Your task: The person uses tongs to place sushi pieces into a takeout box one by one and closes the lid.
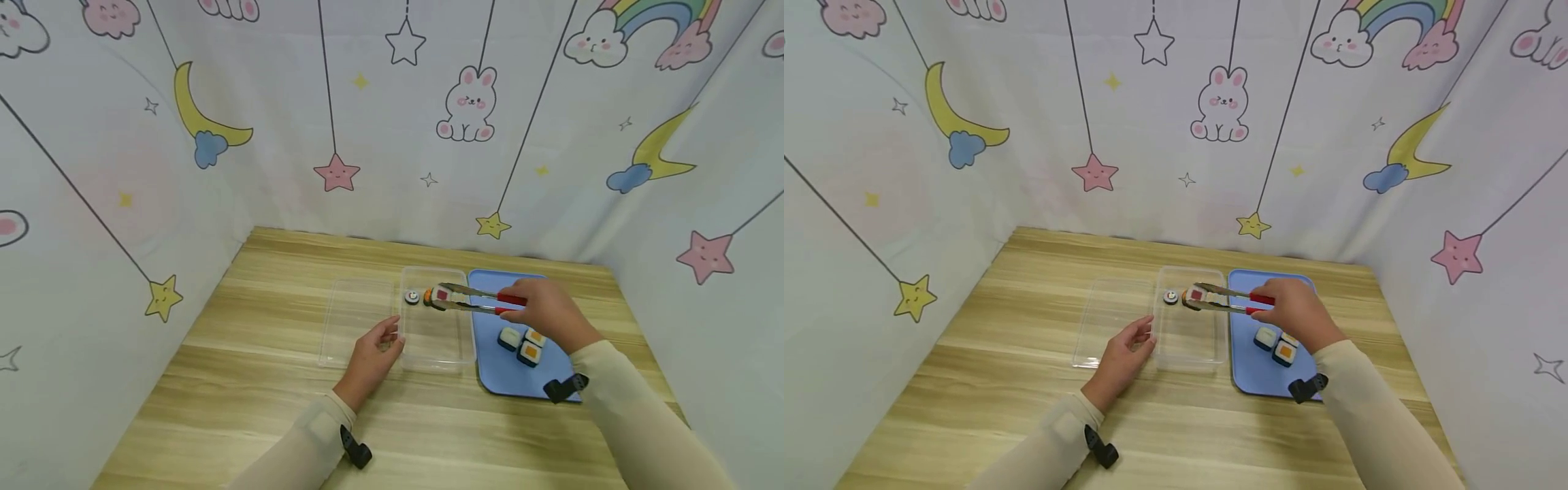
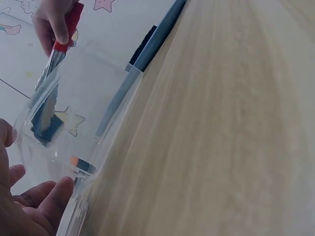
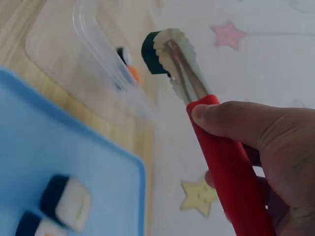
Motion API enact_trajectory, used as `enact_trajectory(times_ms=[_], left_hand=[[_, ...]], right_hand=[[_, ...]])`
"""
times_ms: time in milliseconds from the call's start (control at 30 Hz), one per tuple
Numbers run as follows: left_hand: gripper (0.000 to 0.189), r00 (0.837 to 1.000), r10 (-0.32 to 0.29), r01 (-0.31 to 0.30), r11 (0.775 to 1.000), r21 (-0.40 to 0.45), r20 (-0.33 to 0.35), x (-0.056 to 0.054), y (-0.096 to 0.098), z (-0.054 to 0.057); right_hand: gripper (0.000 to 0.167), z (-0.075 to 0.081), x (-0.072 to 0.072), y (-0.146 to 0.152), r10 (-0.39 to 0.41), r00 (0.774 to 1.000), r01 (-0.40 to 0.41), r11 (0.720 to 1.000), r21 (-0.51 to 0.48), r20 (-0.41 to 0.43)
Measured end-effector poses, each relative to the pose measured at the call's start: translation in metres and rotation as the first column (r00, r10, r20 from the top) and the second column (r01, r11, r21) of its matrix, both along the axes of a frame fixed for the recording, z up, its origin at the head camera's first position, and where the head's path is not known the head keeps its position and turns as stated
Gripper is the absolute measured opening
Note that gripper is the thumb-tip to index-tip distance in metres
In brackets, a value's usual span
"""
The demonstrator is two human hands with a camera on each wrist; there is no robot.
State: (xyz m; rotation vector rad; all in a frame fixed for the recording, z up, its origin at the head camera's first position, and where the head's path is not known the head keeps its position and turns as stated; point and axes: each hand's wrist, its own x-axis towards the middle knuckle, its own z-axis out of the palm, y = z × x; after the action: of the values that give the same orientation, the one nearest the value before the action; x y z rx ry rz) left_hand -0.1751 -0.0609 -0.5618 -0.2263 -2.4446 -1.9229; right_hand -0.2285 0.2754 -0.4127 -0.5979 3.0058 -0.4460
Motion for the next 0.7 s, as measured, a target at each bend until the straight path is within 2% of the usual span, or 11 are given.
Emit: enact_trajectory(times_ms=[133, 333, 533, 633, 700], left_hand=[[0.05, 1.0, 0.006, -0.006, 1.0, 0.007, -0.002, 0.0, -0.001, -0.001], [0.05, 1.0, -0.006, 0.006, 1.0, 0.013, -0.002, 0.0, 0.0, -0.001], [0.049, 1.0, 0.009, -0.009, 1.0, -0.007, -0.019, 0.001, 0.0, 0.001], [0.048, 1.0, 0.015, -0.015, 1.0, -0.004, -0.016, 0.001, 0.001, 0.002], [0.049, 1.0, 0.014, -0.013, 1.0, 0.001, -0.01, 0.001, 0.001, 0.002]], right_hand=[[0.033, -0.011, -0.019, -0.039, 0.098, 0.995, -0.099, 0.992, 0.078, 0.007], [0.029, -0.022, -0.031, -0.066, 0.134, 0.99, -0.138, 0.982, 0.13, 0.038], [0.035, -0.023, -0.029, -0.062, 0.127, 0.992, -0.129, 0.985, 0.118, 0.025], [0.041, -0.015, -0.023, -0.047, 0.092, 0.996, -0.092, 0.993, 0.074, 0.002], [0.044, -0.007, -0.017, -0.032, 0.042, 0.999, -0.042, 0.999, 0.029, -0.011]])
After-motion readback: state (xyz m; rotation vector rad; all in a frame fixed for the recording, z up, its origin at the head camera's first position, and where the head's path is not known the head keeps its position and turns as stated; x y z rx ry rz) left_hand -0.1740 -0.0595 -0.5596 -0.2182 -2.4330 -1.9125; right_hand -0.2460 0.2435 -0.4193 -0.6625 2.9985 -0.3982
